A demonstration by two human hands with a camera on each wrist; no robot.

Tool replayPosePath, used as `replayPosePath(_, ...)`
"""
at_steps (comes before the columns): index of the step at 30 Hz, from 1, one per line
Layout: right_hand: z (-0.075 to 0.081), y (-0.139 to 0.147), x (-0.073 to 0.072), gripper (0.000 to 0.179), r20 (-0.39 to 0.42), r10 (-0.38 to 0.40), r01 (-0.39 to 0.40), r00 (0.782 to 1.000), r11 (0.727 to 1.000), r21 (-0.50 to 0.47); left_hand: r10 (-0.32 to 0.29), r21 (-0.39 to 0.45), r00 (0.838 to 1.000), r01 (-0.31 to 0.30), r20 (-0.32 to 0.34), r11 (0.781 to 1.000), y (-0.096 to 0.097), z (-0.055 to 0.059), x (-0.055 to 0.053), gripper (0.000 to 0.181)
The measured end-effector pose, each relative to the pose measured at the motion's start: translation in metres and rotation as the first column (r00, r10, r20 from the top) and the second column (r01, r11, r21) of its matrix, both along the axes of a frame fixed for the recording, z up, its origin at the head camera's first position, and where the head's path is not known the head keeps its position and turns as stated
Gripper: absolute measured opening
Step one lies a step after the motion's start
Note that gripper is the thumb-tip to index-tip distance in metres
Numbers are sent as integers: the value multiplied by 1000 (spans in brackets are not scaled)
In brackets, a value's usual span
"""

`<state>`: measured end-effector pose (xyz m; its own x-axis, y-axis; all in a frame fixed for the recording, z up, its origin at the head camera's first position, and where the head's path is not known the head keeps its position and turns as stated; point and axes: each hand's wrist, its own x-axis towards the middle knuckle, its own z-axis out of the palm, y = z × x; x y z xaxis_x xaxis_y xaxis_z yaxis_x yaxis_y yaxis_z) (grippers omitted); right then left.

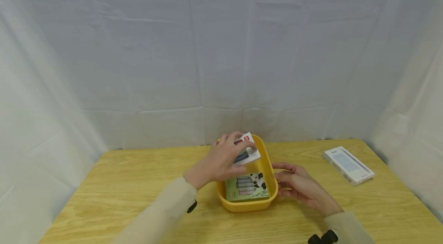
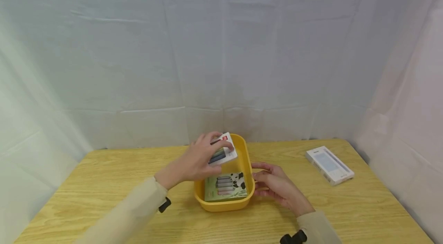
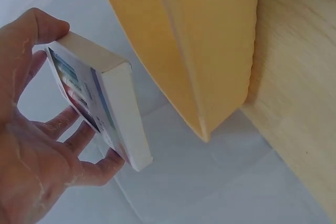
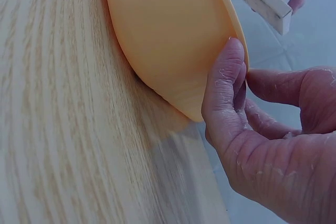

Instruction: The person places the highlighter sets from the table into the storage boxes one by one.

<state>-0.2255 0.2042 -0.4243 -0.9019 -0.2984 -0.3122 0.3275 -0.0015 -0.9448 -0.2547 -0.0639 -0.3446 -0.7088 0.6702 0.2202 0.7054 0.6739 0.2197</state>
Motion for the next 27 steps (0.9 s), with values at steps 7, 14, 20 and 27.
replayPosePath(7, 1, 0, 0, 63, 5, -10, 10, 1000, 1000, 3, -32, -104, 999, 36, 41, 994, 1, 12, 2, 47)
replayPosePath(14, 3, -2, 2, 62, -1, -2, 2, 1000, 1000, 11, -18, -194, 996, 36, 91, 980, 4, 14, 3, 49)
replayPosePath(20, 4, -2, 3, 62, 4, -10, 10, 1000, 1000, 13, -20, -207, 991, 48, 131, 977, 4, 16, 0, 48)
replayPosePath(27, 4, -1, 3, 62, 4, -13, 13, 1000, 1000, 15, -2, -231, 983, 45, 184, 972, 7, 13, -8, 48)
